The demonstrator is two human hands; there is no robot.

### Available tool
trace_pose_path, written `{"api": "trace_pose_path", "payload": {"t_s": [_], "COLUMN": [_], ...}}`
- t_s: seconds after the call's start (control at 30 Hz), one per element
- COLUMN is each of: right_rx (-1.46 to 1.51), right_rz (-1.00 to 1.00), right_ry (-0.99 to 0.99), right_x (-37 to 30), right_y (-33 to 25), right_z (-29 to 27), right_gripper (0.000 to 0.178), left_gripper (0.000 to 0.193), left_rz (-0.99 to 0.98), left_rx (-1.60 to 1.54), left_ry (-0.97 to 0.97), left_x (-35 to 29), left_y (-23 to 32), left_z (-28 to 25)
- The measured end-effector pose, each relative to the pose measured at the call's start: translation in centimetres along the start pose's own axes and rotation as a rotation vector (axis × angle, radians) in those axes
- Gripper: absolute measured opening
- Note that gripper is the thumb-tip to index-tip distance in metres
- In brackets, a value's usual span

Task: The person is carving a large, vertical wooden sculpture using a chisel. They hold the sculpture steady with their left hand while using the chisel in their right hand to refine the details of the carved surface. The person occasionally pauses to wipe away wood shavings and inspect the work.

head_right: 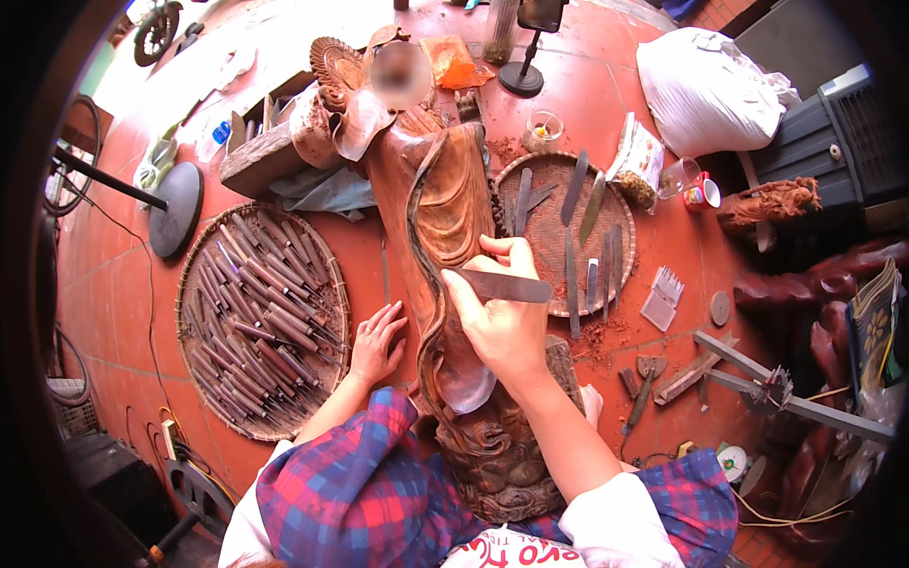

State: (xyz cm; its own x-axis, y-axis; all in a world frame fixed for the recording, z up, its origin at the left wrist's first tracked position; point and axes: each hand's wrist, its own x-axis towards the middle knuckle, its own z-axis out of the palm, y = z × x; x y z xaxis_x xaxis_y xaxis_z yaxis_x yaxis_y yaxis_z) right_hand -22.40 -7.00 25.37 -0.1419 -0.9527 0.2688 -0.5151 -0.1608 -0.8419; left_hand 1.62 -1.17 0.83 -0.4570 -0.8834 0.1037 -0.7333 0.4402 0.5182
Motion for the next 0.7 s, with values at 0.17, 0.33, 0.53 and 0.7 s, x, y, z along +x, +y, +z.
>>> {"api": "trace_pose_path", "payload": {"t_s": [0.17, 0.33, 0.53, 0.7], "right_rx": [0.316, 0.048, 0.191, 0.155], "right_rz": [0.292, 0.036, 0.1, 0.148], "right_ry": [-0.026, 0.018, 0.05, -0.004], "right_x": [0.3, -0.5, -0.3, -0.2], "right_y": [1.6, 0.3, 1.7, -0.2], "right_z": [-1.5, 0.3, -0.8, -0.4], "right_gripper": [0.02, 0.029, 0.011, 0.019], "left_gripper": [0.045, 0.044, 0.045, 0.045], "left_rz": [0.0, 0.001, 0.013, -0.008], "left_rx": [-0.01, 0.005, -0.008, 0.003], "left_ry": [0.008, 0.001, 0.018, 0.01], "left_x": [-0.3, -0.4, -0.1, -0.2], "left_y": [0.2, 0.3, 0.2, 0.3], "left_z": [0.2, 0.1, 0.1, -0.1]}}
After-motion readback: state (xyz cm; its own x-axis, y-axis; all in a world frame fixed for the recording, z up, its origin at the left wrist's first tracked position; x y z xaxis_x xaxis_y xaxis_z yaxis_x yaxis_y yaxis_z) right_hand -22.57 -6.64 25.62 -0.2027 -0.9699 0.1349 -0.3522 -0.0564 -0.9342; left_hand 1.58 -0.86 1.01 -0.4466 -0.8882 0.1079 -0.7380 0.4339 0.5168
